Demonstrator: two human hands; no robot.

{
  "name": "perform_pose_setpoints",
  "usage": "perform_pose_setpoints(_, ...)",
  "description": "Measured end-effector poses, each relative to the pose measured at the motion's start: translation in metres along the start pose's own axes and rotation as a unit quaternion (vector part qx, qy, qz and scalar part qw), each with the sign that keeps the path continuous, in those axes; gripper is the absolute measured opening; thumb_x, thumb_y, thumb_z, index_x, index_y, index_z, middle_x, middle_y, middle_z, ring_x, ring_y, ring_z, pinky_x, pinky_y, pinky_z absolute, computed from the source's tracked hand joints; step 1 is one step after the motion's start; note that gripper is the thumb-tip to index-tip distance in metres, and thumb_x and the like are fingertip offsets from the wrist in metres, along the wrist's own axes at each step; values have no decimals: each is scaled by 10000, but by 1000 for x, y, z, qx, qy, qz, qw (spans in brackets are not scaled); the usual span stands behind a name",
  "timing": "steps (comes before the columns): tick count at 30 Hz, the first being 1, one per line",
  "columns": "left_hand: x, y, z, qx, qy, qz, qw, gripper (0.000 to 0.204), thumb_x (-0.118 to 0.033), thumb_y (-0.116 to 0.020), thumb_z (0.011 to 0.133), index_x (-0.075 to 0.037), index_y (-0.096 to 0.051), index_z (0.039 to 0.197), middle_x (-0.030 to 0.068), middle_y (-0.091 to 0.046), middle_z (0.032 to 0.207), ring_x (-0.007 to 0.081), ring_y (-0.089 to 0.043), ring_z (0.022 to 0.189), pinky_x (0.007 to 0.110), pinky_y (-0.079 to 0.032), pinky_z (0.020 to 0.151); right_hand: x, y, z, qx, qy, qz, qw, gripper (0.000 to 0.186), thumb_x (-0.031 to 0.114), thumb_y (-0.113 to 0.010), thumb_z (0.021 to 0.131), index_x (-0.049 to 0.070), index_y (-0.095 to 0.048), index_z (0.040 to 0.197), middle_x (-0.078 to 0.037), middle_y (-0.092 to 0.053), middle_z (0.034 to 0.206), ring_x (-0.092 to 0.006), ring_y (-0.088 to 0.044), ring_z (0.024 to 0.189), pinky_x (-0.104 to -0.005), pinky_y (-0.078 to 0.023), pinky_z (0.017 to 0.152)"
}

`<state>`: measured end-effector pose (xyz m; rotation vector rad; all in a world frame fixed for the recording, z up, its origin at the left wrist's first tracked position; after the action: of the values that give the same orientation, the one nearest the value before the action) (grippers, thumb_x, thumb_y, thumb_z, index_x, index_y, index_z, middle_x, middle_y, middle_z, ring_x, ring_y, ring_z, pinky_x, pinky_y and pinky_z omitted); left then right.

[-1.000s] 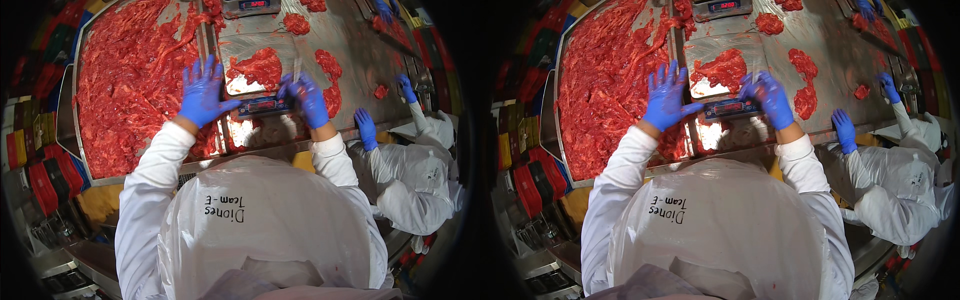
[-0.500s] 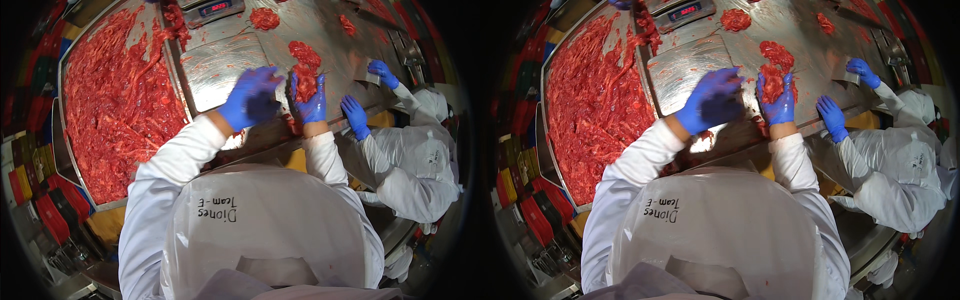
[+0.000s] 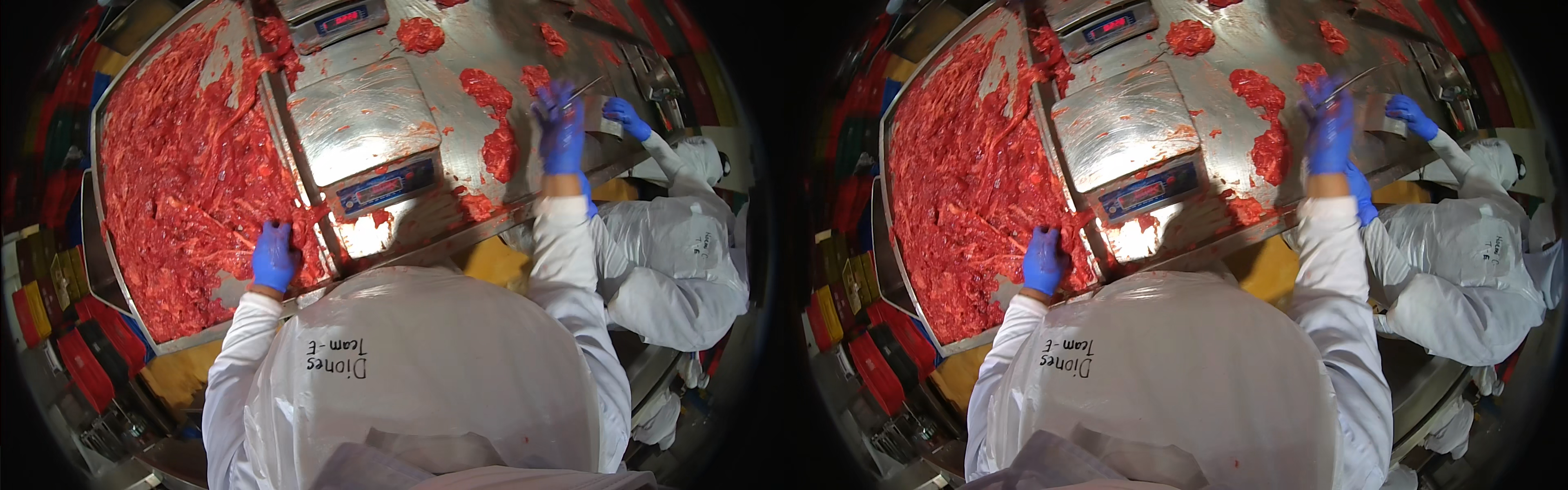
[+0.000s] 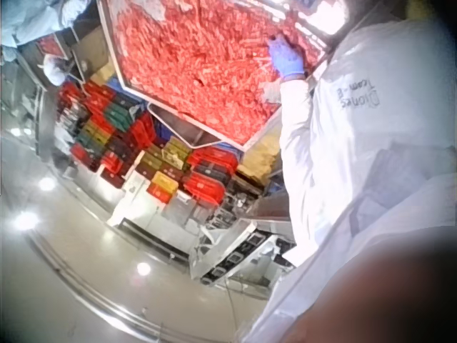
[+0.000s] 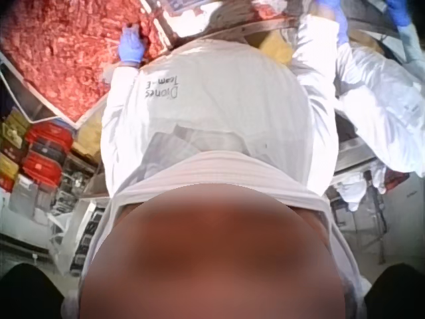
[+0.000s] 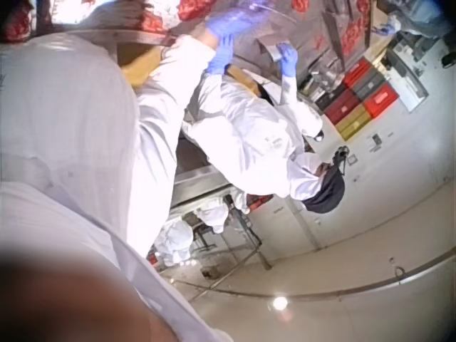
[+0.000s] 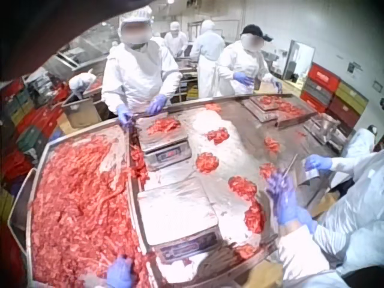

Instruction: The person repeatedly scoops portions of raw red meat from a large pile, places them on a digital scale, and uses a knife to trim and portion the meat. The trimmed pieces are then moved to the side of the table.

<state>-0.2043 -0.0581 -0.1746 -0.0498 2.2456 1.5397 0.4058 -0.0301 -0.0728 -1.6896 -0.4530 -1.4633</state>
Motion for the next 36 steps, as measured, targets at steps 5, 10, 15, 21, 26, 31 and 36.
perform_pose_setpoints(5, -1, 21, 31, -35, -69, -55, 995, 372, -90, -729, 748, -70, -692, 1117, 222, -694, 1081, 431, -662, 1030, 493, -552, 856, -89, -49, -163, 97, 34, -372, 923, 272, 197, -705, 1003, 4, -668, 1191, -98, -729, 1034, -154, -687, 892, -334, -594, 750)
perform_pose_setpoints(10, -60, 120, 38, -8, -116, -100, 988, 375, -123, -765, 753, -56, -695, 1116, 222, -708, 1030, 431, -679, 973, 476, -553, 820, -129, -41, -233, 232, -35, -379, 895, 270, 183, -699, 959, 59, -690, 1199, -104, -731, 971, -174, -700, 844, -338, -556, 760)
perform_pose_setpoints(15, -160, 203, 56, -131, -265, -282, 913, 256, -63, -762, 811, -21, -700, 1056, 53, -719, 1006, 96, -656, 836, 266, -547, 692, -112, -47, -230, 222, 13, -489, 844, 364, 158, -709, 874, 76, -686, 1228, -131, -718, 949, -253, -691, 804, -368, -549, 744)
perform_pose_setpoints(21, -156, 154, 96, -261, -210, -63, 940, 474, -146, -798, 791, -94, -672, 1245, 144, -690, 1178, 311, -669, 1113, 401, -536, 961, -110, -40, -227, 220, -8, -523, 824, 425, 173, -733, 817, 92, -691, 1232, -150, -716, 943, -328, -681, 797, -415, -547, 737)
perform_pose_setpoints(26, -54, 59, 56, 4, -19, -196, 980, 516, -194, -861, 751, -111, -673, 1225, 185, -619, 1042, 381, -660, 1023, 455, -549, 912, -108, -44, -230, 230, 16, -542, 808, 432, 201, -775, 799, 106, -692, 1212, -146, -709, 944, -365, -683, 835, -452, -550, 760)
perform_pose_setpoints(31, -71, 4, -5, -51, -49, -163, 984, 270, -158, -809, 818, -111, -728, 1071, 168, -658, 976, 345, -679, 965, 394, -563, 862, -105, -59, -234, 294, 46, -548, 782, 389, 204, -811, 772, 110, -695, 1131, -159, -704, 969, -393, -680, 890, -467, -552, 777)
perform_pose_setpoints(36, -72, 55, 27, 128, -48, -336, 932, 226, 20, -717, 814, -41, -718, 1031, 9, -717, 963, 91, -659, 871, 293, -548, 775, -73, -125, -218, 424, 71, -580, 691, 284, 222, -816, 771, 93, -690, 990, -175, -691, 904, -421, -668, 870, -478, -542, 767)
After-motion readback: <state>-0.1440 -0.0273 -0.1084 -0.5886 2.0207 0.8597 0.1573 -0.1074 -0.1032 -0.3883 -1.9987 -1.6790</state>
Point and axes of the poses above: each hand's wrist, its own z-axis towards the middle knuckle, its own y-axis out of the back of the hand, x = y × z, the point moved 7 cm from there along z, towards the middle knuckle
